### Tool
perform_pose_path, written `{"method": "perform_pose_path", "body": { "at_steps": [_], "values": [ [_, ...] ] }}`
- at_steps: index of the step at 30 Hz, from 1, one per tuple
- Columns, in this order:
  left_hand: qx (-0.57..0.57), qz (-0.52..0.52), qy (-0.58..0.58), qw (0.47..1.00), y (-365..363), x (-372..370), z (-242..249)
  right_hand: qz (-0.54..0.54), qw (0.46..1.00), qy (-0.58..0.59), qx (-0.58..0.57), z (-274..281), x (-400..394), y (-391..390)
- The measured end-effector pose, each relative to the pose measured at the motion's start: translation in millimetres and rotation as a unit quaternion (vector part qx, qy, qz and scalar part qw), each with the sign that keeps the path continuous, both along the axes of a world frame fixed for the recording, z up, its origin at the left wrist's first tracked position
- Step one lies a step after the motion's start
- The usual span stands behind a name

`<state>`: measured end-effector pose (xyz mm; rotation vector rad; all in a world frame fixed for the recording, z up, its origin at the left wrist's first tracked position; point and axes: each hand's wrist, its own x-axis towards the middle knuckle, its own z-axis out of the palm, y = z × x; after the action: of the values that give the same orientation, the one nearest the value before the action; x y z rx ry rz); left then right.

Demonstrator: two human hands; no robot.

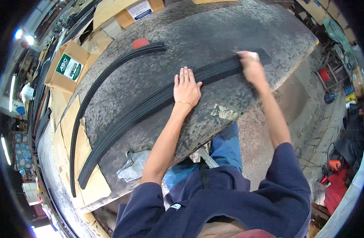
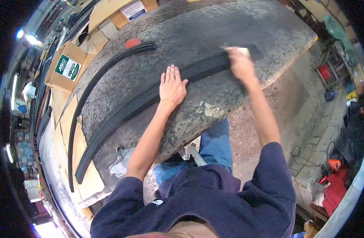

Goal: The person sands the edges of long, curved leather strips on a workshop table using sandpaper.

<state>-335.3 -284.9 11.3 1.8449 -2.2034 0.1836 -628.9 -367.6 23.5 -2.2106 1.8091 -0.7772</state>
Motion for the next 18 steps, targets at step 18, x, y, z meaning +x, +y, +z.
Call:
{"method": "perform_pose_path", "body": {
  "at_steps": [18],
  "values": [
    [-0.030,0.086,-0.052,0.995,65,93,6,0.023,0.994,-0.092,-0.060,7,84,24]
  ]
}}
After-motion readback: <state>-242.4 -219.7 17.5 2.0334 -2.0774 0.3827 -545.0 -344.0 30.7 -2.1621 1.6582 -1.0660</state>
